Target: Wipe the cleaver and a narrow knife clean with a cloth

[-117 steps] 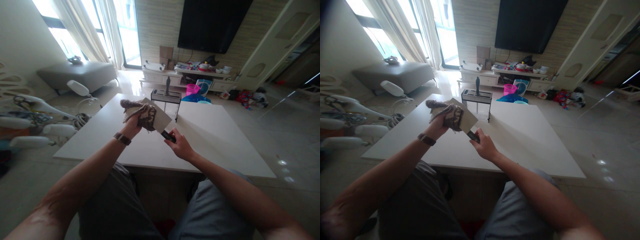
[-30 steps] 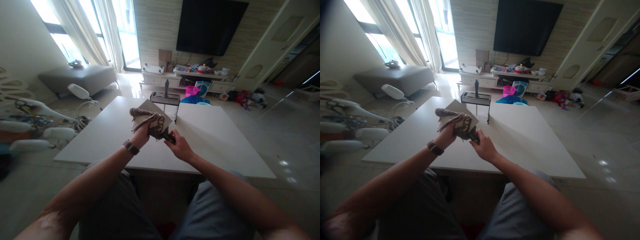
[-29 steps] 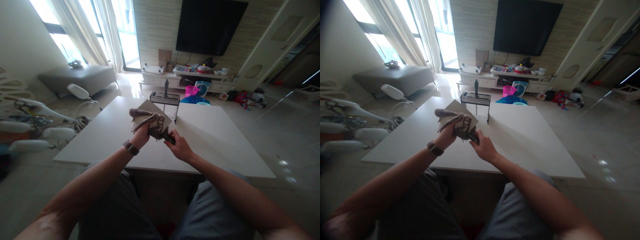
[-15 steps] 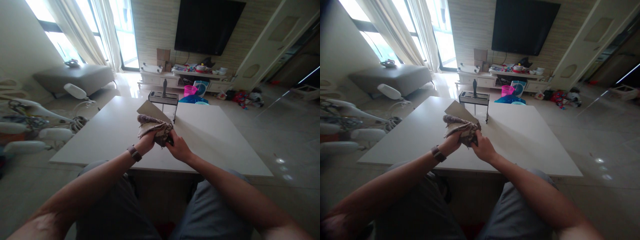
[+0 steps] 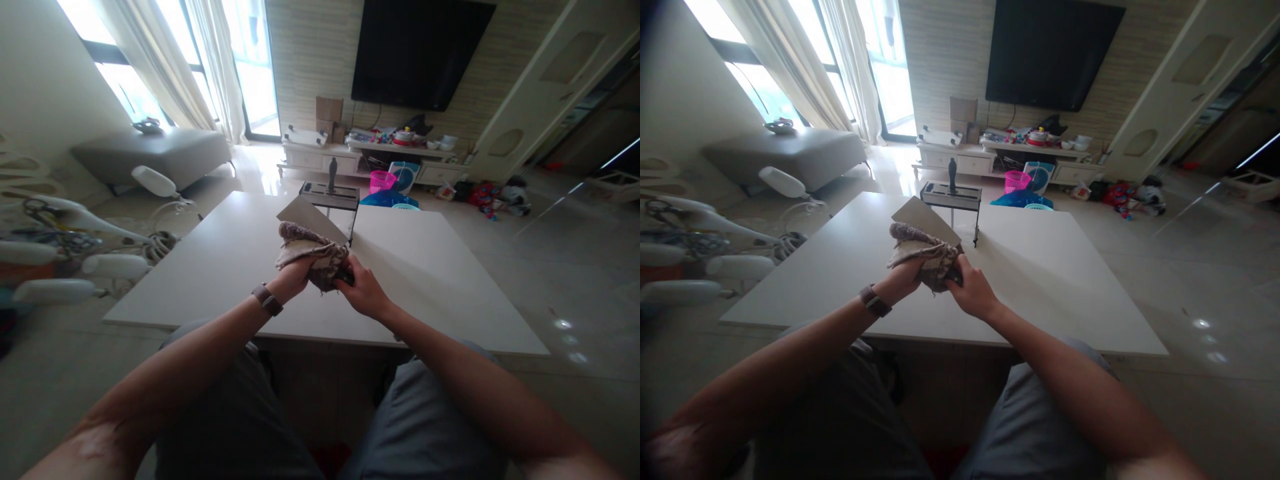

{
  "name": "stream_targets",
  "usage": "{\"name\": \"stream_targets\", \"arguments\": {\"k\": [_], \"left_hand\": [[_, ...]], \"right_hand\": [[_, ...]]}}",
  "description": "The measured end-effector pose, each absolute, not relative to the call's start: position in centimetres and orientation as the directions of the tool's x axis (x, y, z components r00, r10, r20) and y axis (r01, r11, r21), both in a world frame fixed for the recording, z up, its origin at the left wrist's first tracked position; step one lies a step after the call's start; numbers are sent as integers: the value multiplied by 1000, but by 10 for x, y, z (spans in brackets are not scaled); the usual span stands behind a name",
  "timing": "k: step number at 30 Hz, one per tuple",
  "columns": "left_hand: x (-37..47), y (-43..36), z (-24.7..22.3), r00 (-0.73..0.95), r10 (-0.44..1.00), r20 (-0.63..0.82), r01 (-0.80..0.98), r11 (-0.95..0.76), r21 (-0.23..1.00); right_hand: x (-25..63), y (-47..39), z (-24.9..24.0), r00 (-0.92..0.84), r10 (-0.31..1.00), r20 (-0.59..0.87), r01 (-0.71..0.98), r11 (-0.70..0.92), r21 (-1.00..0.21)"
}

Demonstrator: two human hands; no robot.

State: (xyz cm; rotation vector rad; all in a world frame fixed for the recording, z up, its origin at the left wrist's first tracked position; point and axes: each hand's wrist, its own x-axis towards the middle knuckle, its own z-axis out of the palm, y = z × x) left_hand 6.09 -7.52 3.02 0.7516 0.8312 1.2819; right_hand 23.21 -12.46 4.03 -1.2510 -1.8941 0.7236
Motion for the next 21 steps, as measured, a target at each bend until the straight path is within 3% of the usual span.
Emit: {"name": "stream_targets", "arguments": {"k": [10, 21], "left_hand": [[59, -76, 34, 113, 991, -75, -496, 122, 860], [57, -77, 45, 122, 984, -132, -488, 175, 855]], "right_hand": [[240, -120, 45, -204, 941, 269, 514, 337, -788], [251, -115, 50, -178, 939, 295, 544, 344, -765]]}}
